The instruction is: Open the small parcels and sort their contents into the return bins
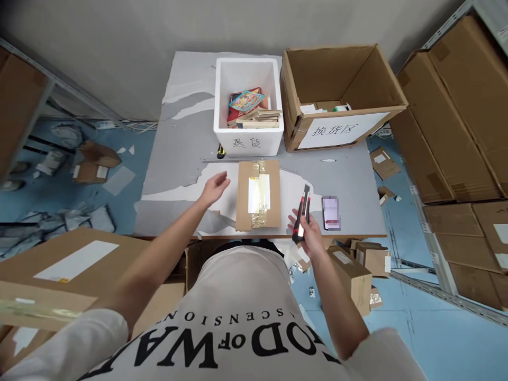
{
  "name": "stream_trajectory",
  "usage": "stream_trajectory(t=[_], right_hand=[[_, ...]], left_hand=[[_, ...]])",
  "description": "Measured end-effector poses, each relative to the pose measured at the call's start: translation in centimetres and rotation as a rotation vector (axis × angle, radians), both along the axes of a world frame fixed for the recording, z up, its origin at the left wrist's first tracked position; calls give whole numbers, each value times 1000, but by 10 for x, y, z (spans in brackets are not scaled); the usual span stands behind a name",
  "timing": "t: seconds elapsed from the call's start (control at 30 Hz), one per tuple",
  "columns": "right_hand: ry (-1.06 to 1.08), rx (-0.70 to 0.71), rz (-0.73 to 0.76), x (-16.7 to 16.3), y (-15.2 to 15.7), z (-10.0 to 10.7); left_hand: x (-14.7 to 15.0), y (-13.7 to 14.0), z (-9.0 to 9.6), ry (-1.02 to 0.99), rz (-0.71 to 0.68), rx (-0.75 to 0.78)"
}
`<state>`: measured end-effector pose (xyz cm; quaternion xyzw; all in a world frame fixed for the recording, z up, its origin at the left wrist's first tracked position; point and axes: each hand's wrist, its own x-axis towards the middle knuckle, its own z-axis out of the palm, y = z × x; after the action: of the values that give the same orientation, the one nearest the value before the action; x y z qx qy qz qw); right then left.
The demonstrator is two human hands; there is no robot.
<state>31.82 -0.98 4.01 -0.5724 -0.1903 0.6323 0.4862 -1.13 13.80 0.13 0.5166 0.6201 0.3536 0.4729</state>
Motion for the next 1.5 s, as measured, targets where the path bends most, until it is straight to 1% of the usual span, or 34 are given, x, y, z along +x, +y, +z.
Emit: stream_trajectory(t=[0.07,0.1,0.13,0.2,0.3,0.37,0.47,0.57,0.67,0.73,0.8,0.9,1.03,1.13,1.23,1.3,1.4,1.5], right_hand=[[92,-49,-17,-8,-30,-7],[131,-63,-19,-12,-40,-11],[160,-67,-17,-17,-48,-15],[184,-56,-10,-27,-56,-21],[180,-45,-3,-38,-56,-28],[173,-55,-17,-42,-51,-30],[141,-52,-59,-43,-44,-31],[104,-34,-87,-37,-36,-29],[60,-8,-54,-23,-20,-25],[14,18,-6,-11,-1,-20],[-28,34,38,0,26,-15],[-64,53,96,11,76,-6],[-120,100,216,12,142,1],[-168,122,327,3,176,3],[-174,140,392,-7,192,2],[-172,138,417,-13,196,1],[-173,154,433,-18,194,0],[-191,187,419,-14,183,-2]], left_hand=[[5,39,1,-2,-74,23],[9,53,1,0,-101,14],[12,65,1,-1,-123,-4],[19,77,2,-25,-163,-49],[24,78,5,-99,-209,-115],[24,75,7,-144,-201,-143],[23,71,6,-184,-163,-139],[18,66,4,-196,-141,-108],[5,53,4,-183,-82,-60],[-6,39,5,-164,-18,-18],[-17,21,7,-147,50,14],[-26,-12,9,-140,169,32],[-18,-61,4,-191,336,35],[-6,-93,-4,-242,441,8],[2,-114,-10,-275,504,-48],[4,-121,-12,-278,516,-79],[1,-122,-11,-227,500,-86],[-3,-117,-10,-94,476,-79]])
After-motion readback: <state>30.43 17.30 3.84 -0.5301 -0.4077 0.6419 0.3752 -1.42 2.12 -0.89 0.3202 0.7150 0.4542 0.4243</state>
